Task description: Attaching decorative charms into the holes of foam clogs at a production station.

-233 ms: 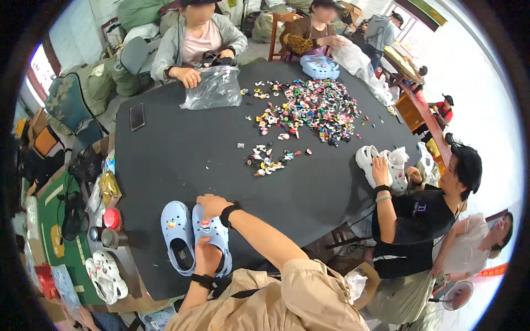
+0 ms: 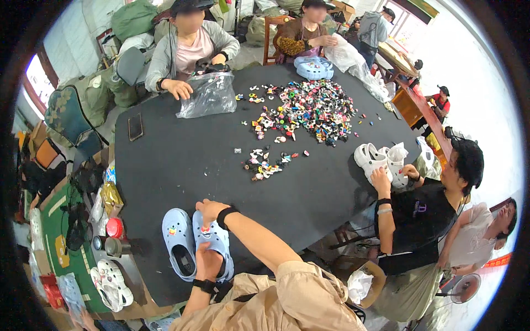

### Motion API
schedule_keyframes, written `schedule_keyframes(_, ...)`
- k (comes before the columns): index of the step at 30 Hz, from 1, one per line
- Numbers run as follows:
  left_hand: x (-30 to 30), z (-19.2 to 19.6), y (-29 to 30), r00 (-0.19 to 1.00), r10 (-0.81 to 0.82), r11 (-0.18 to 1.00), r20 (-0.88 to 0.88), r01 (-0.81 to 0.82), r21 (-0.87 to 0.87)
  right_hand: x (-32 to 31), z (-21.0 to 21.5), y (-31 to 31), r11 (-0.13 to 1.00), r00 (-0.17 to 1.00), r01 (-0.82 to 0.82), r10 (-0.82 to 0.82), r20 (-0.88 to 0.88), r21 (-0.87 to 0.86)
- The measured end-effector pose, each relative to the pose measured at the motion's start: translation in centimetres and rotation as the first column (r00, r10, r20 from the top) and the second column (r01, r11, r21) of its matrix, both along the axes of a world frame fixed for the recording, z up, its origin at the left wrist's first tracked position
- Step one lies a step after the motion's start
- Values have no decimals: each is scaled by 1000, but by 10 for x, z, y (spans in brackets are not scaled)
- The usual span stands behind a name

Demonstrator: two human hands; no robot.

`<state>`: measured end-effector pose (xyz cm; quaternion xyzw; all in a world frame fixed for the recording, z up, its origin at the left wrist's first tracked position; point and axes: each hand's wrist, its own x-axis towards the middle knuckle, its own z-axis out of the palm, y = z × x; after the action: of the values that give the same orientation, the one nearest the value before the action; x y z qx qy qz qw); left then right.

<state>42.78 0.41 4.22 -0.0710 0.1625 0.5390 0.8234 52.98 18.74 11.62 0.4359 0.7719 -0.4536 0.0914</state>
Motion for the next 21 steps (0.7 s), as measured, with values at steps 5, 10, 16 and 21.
schedule_keyframes(5,17,31,12,984,54,986,-172,-79,-146,0,2,10,996,992,-76,80,99,-51)
schedule_keyframes(10,15,49,19,975,88,978,-206,-123,-166,-5,9,0,998,994,-49,46,97,27)
schedule_keyframes(16,3,14,12,978,68,992,-198,-88,-92,-15,18,1,989,985,-122,110,131,86)
schedule_keyframes(21,7,16,10,981,54,986,-185,-82,-148,0,9,14,985,982,-154,161,96,-75)
